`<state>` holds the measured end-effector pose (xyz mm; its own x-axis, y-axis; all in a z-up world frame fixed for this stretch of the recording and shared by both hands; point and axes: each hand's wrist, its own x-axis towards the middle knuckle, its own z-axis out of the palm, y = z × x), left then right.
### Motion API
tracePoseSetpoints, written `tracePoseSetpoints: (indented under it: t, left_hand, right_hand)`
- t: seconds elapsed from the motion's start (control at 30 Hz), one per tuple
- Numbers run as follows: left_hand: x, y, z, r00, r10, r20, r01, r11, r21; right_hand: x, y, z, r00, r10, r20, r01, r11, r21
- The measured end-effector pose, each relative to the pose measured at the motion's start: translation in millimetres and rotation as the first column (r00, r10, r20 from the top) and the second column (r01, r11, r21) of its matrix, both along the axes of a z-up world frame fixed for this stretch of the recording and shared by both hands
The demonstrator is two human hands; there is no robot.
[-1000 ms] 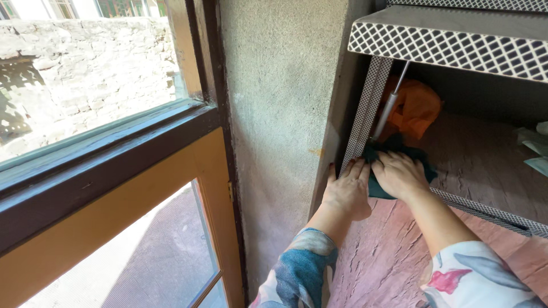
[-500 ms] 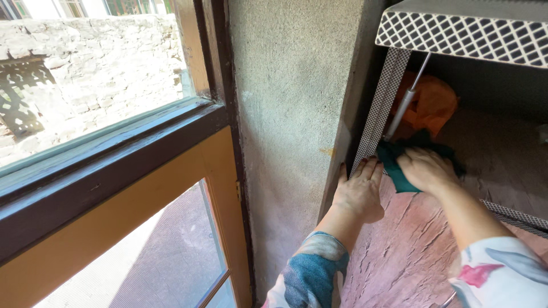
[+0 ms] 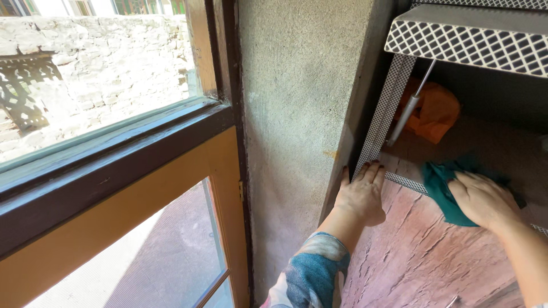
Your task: The person removes a packaged textile and a plastic bag from a wooden shelf, then wipes the shelf surface with a green cloth. The person handles the items and wipes the shelf repeatedly.
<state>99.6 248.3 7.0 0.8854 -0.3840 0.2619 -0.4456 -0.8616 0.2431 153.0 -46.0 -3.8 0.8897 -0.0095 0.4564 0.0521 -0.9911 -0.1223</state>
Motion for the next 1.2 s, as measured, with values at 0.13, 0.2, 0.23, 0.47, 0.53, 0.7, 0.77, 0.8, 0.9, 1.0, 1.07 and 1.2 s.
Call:
tracePoseSetpoints:
  t: [0.13, 0.2, 0.23, 0.47, 0.53, 0.7, 0.77, 0.8, 0.9, 1.0, 1.07, 1.2]
  left_hand:
    - [1.0, -2.6, -6.3, 1.000, 0.004, 0.025, -0.004, 1.000, -0.018]
    - [3.1, -3.8, -8.3, 0.998, 0.010, 0.068, -0.008, 1.000, -0.023]
    - [3.8, -3.4, -10.1, 0.997, 0.011, 0.077, -0.009, 1.000, -0.030]
    - [6.4, -3.3, -14.3, 0.997, 0.009, 0.070, -0.008, 1.000, -0.016]
    - [5.8, -3.8, -12.4, 0.996, 0.001, 0.084, 0.004, 0.998, -0.061]
    - [1.0, -0.3, -1.5, 1.000, -0.001, -0.016, 0.001, 1.000, 0.016]
    - [-1.6, 0.0, 1.5, 1.000, -0.007, 0.016, 0.007, 1.000, 0.004]
    - [-3.1, 0.0, 1.9, 1.000, -0.007, -0.003, 0.007, 1.000, 0.009]
    - [-6.1, 0.6, -0.6, 1.000, 0.000, -0.015, 0.000, 1.000, -0.008]
    - [-2.5, 0.7, -3.7, 0.998, 0.007, 0.056, -0.004, 0.998, -0.056]
    - [-1.5, -1.1, -7.4, 0.996, 0.012, 0.092, -0.006, 0.998, -0.061]
    - [-0.2, -4.1, -12.6, 0.997, 0.027, 0.076, -0.024, 0.999, -0.036]
  right_hand:
    - [14.4, 35.4, 12.7, 0.981, -0.115, -0.156, 0.130, 0.988, 0.089]
    - [18.7, 70.8, 17.8, 0.989, -0.049, -0.138, 0.056, 0.998, 0.043]
    - [19.4, 88.2, 17.9, 0.993, 0.003, -0.118, 0.000, 1.000, 0.030]
    - [-27.4, 88.4, -8.3, 0.956, 0.268, 0.116, -0.244, 0.952, -0.186]
    - [-51.1, 58.2, -14.3, 0.969, 0.201, 0.147, -0.164, 0.959, -0.230]
    - [-76.1, 27.2, -18.0, 0.984, -0.120, 0.134, 0.148, 0.963, -0.224]
    - [-63.0, 47.9, -20.1, 0.988, -0.093, 0.126, 0.118, 0.971, -0.208]
    - [-54.6, 59.4, -18.0, 0.989, -0.081, 0.123, 0.104, 0.975, -0.198]
    - [-25.6, 114.6, -19.9, 0.967, 0.041, 0.253, 0.015, 0.977, -0.215]
    - [-13.6, 143.0, -13.5, 0.966, 0.077, 0.249, -0.025, 0.978, -0.206]
    - [-19.6, 133.8, -12.7, 0.966, 0.112, 0.233, -0.068, 0.980, -0.189]
    - [-44.2, 53.1, -17.6, 0.981, 0.095, 0.169, -0.070, 0.987, -0.148]
